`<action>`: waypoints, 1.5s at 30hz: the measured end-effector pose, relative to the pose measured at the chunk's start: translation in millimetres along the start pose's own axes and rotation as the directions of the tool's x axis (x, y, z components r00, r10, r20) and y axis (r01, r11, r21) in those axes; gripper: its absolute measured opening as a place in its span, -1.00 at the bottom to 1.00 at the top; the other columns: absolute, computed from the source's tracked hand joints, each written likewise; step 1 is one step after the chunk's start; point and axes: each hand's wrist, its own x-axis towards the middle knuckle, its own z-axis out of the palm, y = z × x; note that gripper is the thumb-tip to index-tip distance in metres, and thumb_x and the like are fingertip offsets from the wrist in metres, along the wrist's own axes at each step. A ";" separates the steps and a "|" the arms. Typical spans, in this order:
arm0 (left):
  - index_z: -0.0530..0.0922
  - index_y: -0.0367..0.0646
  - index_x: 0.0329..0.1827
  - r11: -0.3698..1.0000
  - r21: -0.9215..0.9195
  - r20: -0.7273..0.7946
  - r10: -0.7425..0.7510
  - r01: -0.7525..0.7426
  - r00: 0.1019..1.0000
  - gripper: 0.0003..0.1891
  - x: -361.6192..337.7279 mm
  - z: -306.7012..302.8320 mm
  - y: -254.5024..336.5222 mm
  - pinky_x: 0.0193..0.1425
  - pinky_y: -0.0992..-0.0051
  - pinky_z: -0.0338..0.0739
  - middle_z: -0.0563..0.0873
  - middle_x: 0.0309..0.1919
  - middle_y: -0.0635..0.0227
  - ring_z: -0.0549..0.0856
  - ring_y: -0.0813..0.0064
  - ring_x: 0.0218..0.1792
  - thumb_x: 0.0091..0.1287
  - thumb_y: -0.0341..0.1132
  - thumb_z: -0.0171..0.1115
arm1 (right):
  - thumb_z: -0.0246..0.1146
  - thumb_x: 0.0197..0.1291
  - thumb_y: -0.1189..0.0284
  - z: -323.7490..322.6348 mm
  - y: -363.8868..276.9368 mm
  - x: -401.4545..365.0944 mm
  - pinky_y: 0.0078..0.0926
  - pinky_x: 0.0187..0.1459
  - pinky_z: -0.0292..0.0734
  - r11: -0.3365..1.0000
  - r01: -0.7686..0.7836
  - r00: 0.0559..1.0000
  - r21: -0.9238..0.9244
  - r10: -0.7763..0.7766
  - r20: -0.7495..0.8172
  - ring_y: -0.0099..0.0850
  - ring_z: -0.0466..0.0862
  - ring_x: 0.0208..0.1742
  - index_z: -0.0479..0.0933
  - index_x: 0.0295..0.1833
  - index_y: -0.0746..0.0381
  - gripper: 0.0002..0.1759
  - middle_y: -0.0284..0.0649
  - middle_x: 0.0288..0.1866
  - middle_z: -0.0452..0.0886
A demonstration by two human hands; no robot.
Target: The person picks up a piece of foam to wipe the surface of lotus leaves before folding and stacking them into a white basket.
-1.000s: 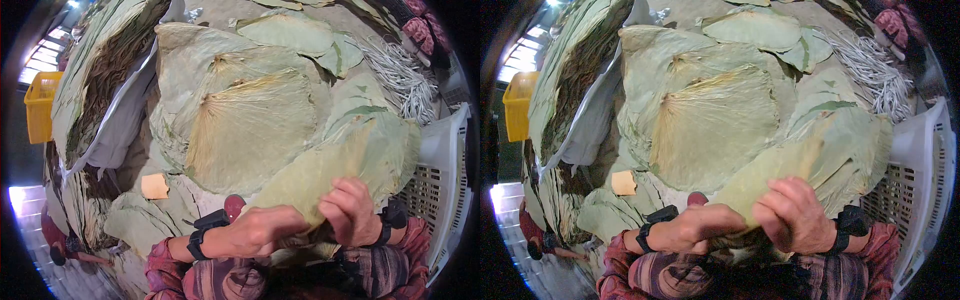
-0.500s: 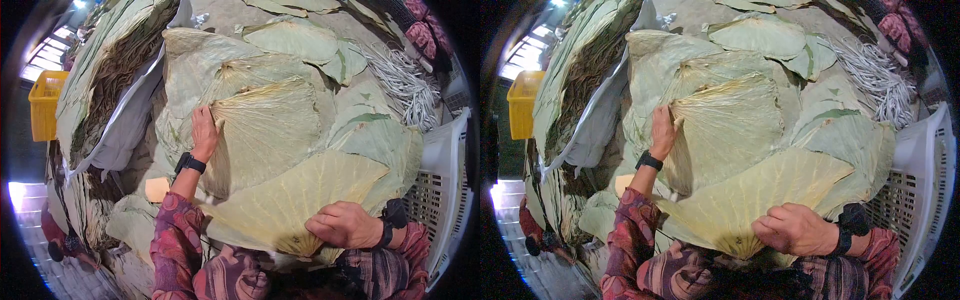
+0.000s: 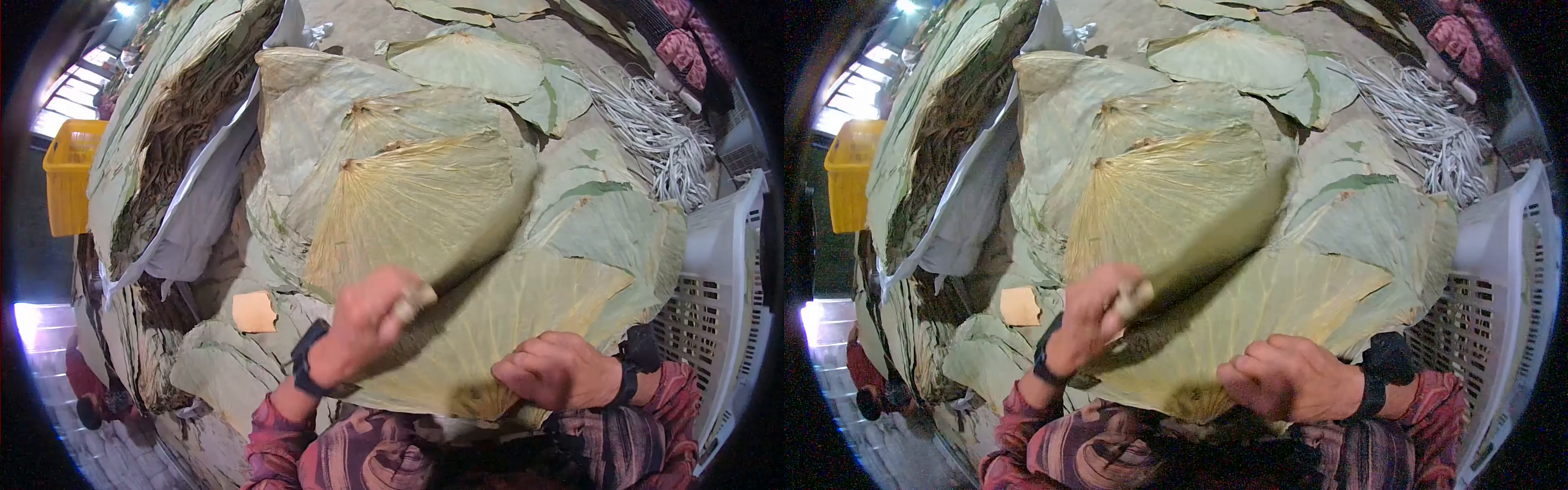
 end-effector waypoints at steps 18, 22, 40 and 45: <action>0.46 -0.23 0.35 0.918 -0.221 0.413 -0.219 0.331 0.884 -0.53 21.1 -15.1 -41.0 0.41 0.20 0.39 0.59 0.25 0.00 0.51 0.06 0.36 0.43 -0.21 0.15 | 0.29 0.15 0.44 -8.4 -4.0 4.8 -0.35 -0.40 0.40 0.999 0.043 0.998 -0.029 -0.041 0.038 -0.33 0.47 -0.46 0.54 -0.21 0.15 -0.90 -0.27 -0.41 0.38; 0.41 -0.33 0.27 0.809 0.563 -0.278 -0.008 0.170 0.960 -0.45 51.3 -4.6 -171.7 0.34 0.04 0.36 0.45 0.29 -0.18 0.45 -0.20 0.29 0.29 -0.25 0.34 | 0.29 0.16 0.44 0.3 -1.2 0.6 -0.35 -0.44 0.35 1.000 -0.020 1.000 0.018 0.020 0.007 -0.34 0.42 -0.50 0.52 -0.27 0.13 -0.93 -0.30 -0.49 0.31; 0.61 -0.22 -0.03 0.994 -0.104 0.133 0.037 -0.023 0.990 -0.75 -0.4 -0.4 43.0 -0.26 0.32 0.62 0.71 -0.27 0.16 0.73 0.14 -0.28 0.26 -0.40 0.40 | 0.29 0.12 0.37 -19.6 -10.4 7.0 -0.45 -0.40 0.35 0.982 0.146 0.987 -0.123 -0.135 0.092 -0.43 0.46 -0.36 0.55 -0.19 0.17 -0.84 -0.33 -0.42 0.36; 0.57 -0.28 0.03 0.929 -0.370 0.307 0.100 0.022 0.946 -0.74 -13.0 2.0 62.2 -0.17 0.31 0.63 0.69 -0.14 0.13 0.73 0.15 -0.14 0.28 -0.47 0.19 | 0.32 0.09 0.44 -8.0 -10.2 5.6 -0.45 -0.32 0.48 0.993 -0.030 0.979 0.116 0.053 -0.197 -0.39 0.61 -0.29 0.59 0.01 0.24 -0.67 -0.24 -0.23 0.53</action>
